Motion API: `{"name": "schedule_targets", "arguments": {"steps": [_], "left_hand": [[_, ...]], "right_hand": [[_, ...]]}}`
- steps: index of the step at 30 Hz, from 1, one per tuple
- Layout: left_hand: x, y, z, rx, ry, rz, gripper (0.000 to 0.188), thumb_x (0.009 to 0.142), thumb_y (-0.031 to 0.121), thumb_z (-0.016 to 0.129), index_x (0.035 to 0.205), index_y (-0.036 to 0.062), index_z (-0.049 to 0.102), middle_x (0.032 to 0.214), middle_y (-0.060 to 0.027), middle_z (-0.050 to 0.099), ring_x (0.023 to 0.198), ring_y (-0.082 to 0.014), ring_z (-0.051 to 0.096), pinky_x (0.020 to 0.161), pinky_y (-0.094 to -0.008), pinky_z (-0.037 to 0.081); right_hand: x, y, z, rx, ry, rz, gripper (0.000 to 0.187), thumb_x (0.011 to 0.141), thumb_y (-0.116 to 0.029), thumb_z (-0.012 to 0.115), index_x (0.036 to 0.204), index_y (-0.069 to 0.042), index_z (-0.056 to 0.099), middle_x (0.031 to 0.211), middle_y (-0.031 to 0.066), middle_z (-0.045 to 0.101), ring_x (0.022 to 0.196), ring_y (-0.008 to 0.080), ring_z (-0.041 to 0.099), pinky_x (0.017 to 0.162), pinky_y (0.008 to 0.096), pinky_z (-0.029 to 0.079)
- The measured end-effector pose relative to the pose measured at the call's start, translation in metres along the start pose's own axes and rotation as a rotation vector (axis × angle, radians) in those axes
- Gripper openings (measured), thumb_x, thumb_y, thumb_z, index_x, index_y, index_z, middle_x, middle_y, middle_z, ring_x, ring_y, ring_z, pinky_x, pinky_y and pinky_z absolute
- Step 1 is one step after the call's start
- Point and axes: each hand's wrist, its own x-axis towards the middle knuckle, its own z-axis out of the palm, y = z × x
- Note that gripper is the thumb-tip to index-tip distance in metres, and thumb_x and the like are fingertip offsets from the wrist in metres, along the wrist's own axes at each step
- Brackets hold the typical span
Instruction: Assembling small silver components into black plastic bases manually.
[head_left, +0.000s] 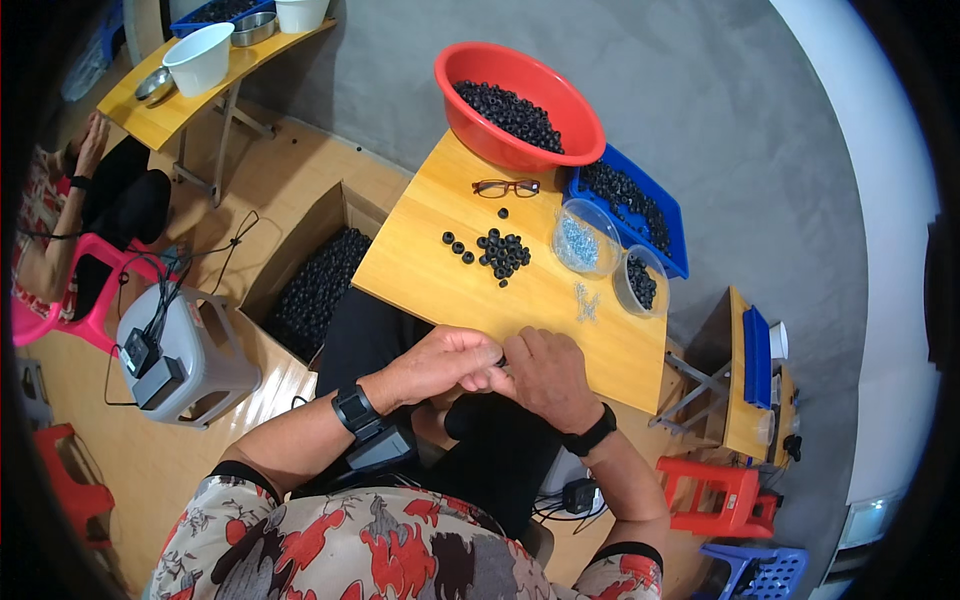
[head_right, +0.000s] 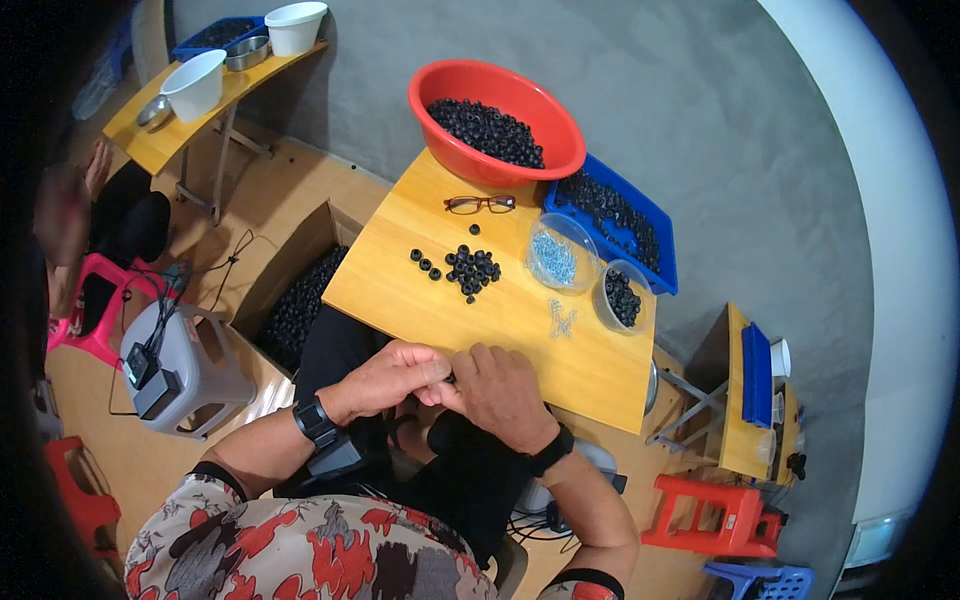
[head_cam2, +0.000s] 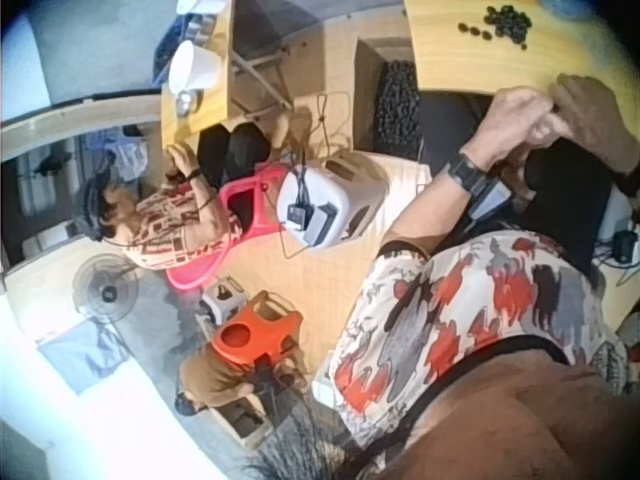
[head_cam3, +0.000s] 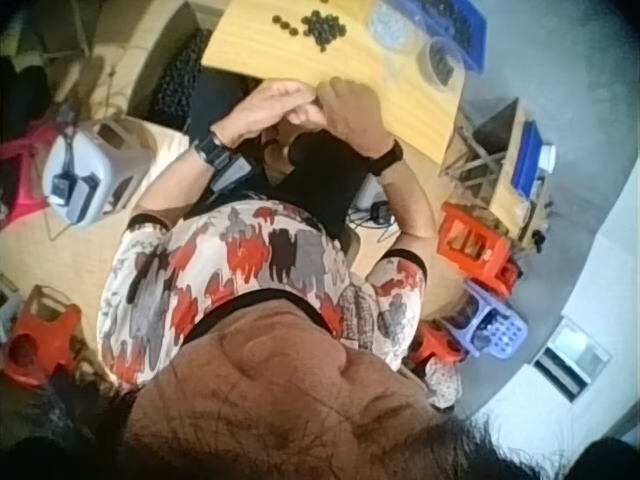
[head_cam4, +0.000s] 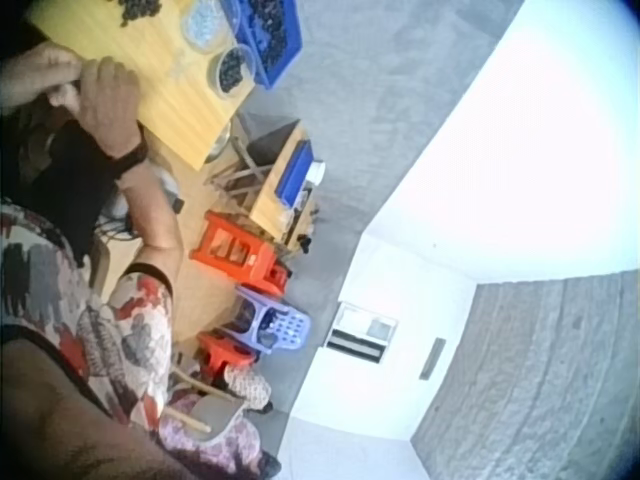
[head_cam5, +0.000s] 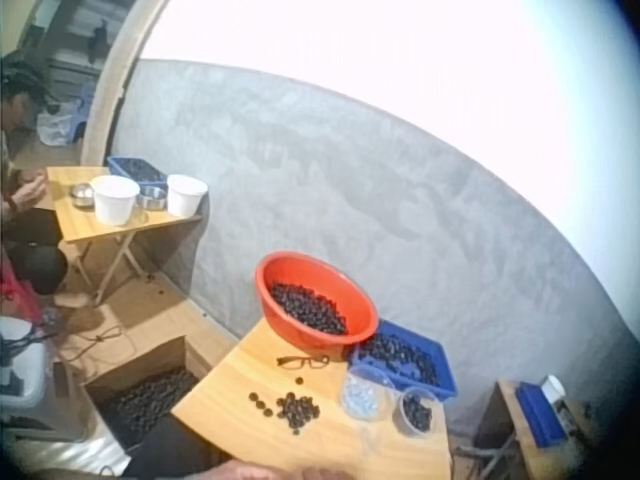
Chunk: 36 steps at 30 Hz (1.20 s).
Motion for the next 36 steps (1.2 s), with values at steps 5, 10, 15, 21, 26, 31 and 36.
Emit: {"name": "schedule_targets", "arguments": {"steps": [5,10,15,21,26,31,36], "left_hand": [[0.001,-0.001,-0.002,-0.075,-0.053,-0.053,0.027,0.094,0.025,0.05,0.09,0.0012,0.062,0.075,-0.002,0.06,0.065,-0.0069,0.057,0.061,-0.0178,0.048],[-0.001,-0.002,0.004,0.006,-0.031,-0.02,0.023,0.095,0.021,0.05,0.092,0.0011,0.061,0.076,-0.0015,0.061,0.065,-0.0052,0.057,0.062,-0.0188,0.049],[-0.004,-0.005,0.006,0.068,-0.011,0.114,0.022,0.095,0.018,0.049,0.091,0.0001,0.062,0.071,0.0003,0.059,0.063,-0.0044,0.055,0.059,-0.0185,0.047],[-0.006,-0.003,0.007,0.093,0.007,0.127,0.021,0.094,0.015,0.049,0.092,-0.0006,0.063,0.07,0.0003,0.06,0.062,-0.0043,0.055,0.058,-0.0184,0.046],[-0.004,-0.002,0.005,0.057,-0.001,0.122,0.021,0.094,0.014,0.049,0.091,-0.0004,0.063,0.071,-0.0004,0.06,0.062,-0.005,0.055,0.058,-0.0188,0.046],[0.0,0.001,0.007,0.031,0.067,0.081,0.027,0.095,0.021,0.049,0.088,-0.0005,0.064,0.072,-0.001,0.06,0.062,-0.0058,0.054,0.059,-0.0184,0.046],[0.004,-0.006,-0.003,-0.011,0.112,-0.045,0.03,0.095,0.024,0.049,0.103,-0.0029,0.06,0.083,-0.0064,0.064,0.068,-0.0096,0.06,0.066,-0.0223,0.05]], "right_hand": [[-0.01,0.002,0.003,-0.045,0.046,0.013,0.035,0.072,-0.037,0.068,0.077,-0.009,0.048,0.07,0.0061,0.044,0.061,0.0216,0.05,0.053,0.0331,0.039],[-0.013,0.006,0.005,0.004,0.069,-0.017,0.036,0.074,-0.039,0.065,0.076,-0.008,0.047,0.07,0.0072,0.045,0.06,0.023,0.05,0.053,0.0337,0.039],[-0.013,0.003,0.008,0.033,0.1,0.001,0.035,0.073,-0.038,0.065,0.075,-0.008,0.046,0.067,0.0068,0.044,0.059,0.0226,0.05,0.051,0.0341,0.039],[-0.014,0.0,0.014,0.03,0.154,0.007,0.033,0.071,-0.035,0.066,0.075,-0.009,0.046,0.065,0.0056,0.043,0.056,0.0215,0.051,0.049,0.0335,0.039],[-0.012,-0.005,0.016,0.049,0.152,0.028,0.03,0.071,-0.033,0.066,0.072,-0.009,0.047,0.064,0.0054,0.044,0.056,0.0212,0.052,0.049,0.0335,0.04],[-0.005,0.002,0.013,0.097,0.123,0.082,0.025,0.073,-0.029,0.064,0.071,-0.01,0.049,0.061,0.0065,0.045,0.055,0.0238,0.053,0.049,0.0357,0.04],[-0.023,0.043,0.016,0.128,0.186,0.369,0.022,0.078,-0.026,0.063,0.077,-0.007,0.053,0.068,0.0105,0.054,0.06,0.0279,0.057,0.054,0.0389,0.044]]}}
